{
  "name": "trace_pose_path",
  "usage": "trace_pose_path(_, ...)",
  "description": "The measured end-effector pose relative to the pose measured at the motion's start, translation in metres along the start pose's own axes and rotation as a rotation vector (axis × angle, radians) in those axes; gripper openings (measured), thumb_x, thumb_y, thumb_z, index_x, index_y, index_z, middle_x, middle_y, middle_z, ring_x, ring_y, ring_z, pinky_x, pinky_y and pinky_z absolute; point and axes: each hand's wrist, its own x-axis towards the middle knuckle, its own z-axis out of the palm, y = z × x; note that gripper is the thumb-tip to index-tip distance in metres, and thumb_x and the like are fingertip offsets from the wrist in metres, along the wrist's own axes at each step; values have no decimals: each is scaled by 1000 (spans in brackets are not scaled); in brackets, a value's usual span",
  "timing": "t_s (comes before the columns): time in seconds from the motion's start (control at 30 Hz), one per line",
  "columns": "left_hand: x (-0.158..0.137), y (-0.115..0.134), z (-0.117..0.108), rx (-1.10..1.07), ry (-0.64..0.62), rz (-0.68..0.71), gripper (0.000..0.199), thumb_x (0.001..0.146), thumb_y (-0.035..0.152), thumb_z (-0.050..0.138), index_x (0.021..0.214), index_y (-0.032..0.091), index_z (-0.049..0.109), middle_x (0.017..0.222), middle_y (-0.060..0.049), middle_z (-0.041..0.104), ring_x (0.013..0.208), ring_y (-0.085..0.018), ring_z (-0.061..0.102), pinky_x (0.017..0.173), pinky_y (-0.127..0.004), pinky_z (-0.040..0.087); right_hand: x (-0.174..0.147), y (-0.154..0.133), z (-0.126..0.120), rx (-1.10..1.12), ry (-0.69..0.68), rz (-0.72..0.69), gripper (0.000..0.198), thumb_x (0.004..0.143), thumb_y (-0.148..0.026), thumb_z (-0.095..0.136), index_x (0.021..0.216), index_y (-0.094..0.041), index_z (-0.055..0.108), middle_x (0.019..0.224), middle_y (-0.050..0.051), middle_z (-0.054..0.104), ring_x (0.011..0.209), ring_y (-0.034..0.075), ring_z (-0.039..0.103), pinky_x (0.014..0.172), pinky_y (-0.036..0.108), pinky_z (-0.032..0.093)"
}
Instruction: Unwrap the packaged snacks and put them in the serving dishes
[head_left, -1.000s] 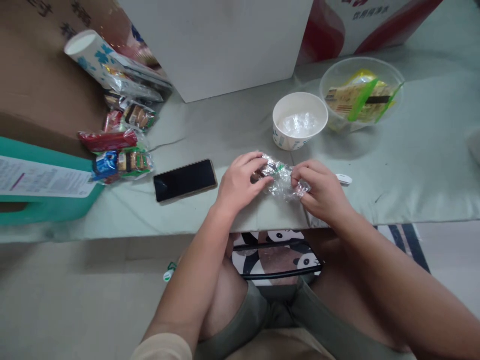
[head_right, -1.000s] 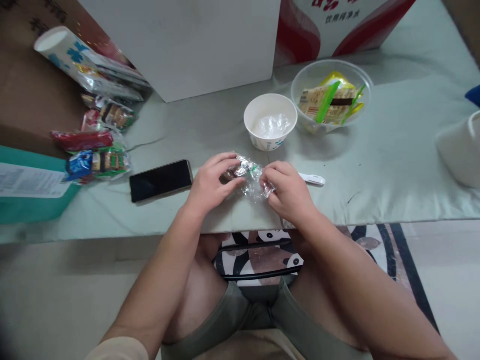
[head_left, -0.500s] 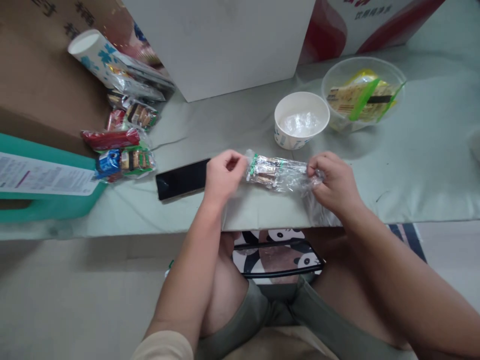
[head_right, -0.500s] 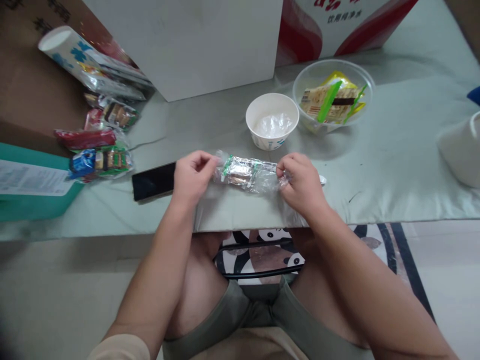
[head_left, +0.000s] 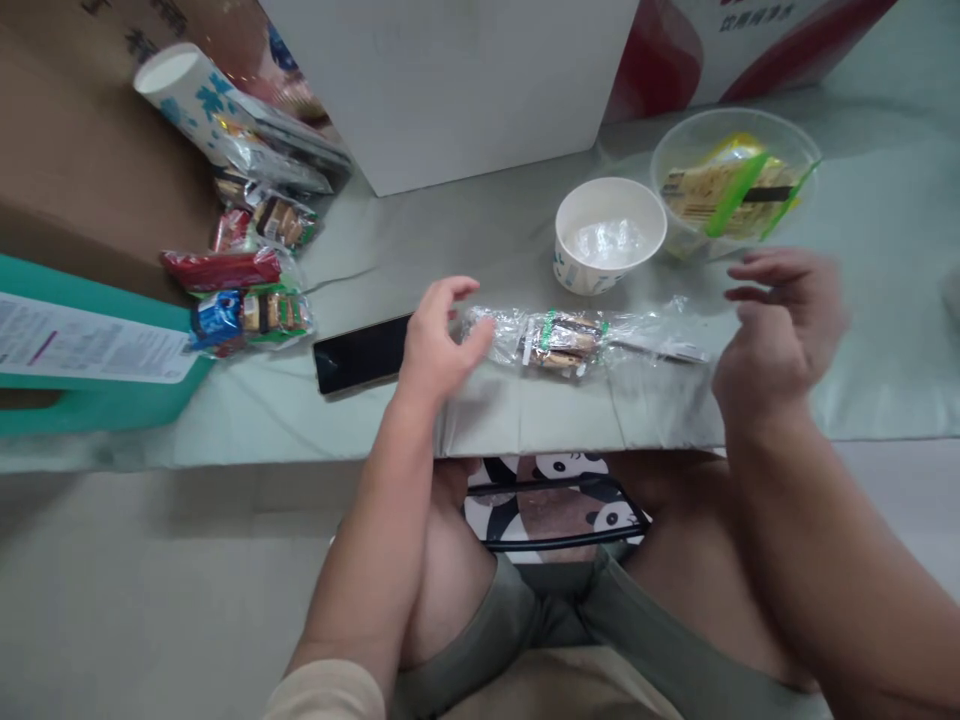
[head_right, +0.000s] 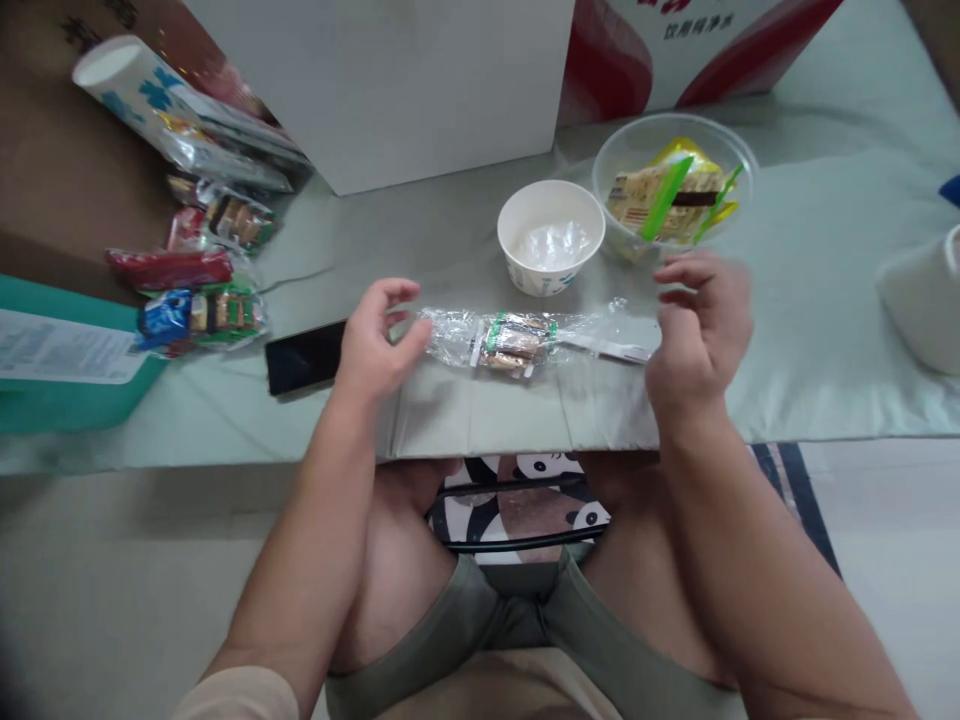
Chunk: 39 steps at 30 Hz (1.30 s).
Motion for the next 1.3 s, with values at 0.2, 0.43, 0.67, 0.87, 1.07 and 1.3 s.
trace_pose_path(0.2,1,6,7,210,-236,181,13,88,21,60,93,20,73,102,-7,79,98,-21,73,91,-35,55,-10,-28,18,-163,-439,-246,21,86,-33,65,104,-25,68,110,10,74,106,30,67,93,47,51)
trace_pose_path(0.43,6,10,13,4,87,107,10,90,22,58,81,21,63,71,1,65,66,-12,60,68,-26,47,-8,-21,28,-271,-215,-114,13,94,-30,60,89,-24,70,91,9,70,93,28,64,86,45,47)
trace_pose_path(0.67,9,8,22,-157,121,67,15,98,36,57,89,24,60,63,5,46,54,-11,42,55,-26,36,-18,-64,34,-39,-132,-369,11,92,-18,61,97,-25,67,89,6,67,85,23,63,79,40,49)
trace_pose_path(0.87,12,10,22,-338,65,60,19,97,40,60,87,24,56,62,5,45,50,-10,39,49,-26,33,-37,-102,62,229,-236,-662,20,91,-8,58,100,-25,64,93,3,74,94,19,69,83,35,54)
trace_pose_path(1.07,13,7,10,-356,-51,-75,14,94,26,60,81,24,56,52,7,46,44,-9,40,46,-23,34,-30,-90,69,-87,-444,-439,31,88,-9,51,115,-17,65,118,12,76,110,29,68,96,44,53)
trace_pose_path(1.3,17,0,4,-316,43,-213,15,91,16,58,77,23,57,52,6,45,45,-10,38,47,-24,31,-38,-84,53,-125,-597,-241,27,90,-14,49,107,-23,69,117,8,75,102,24,71,74,35,55)
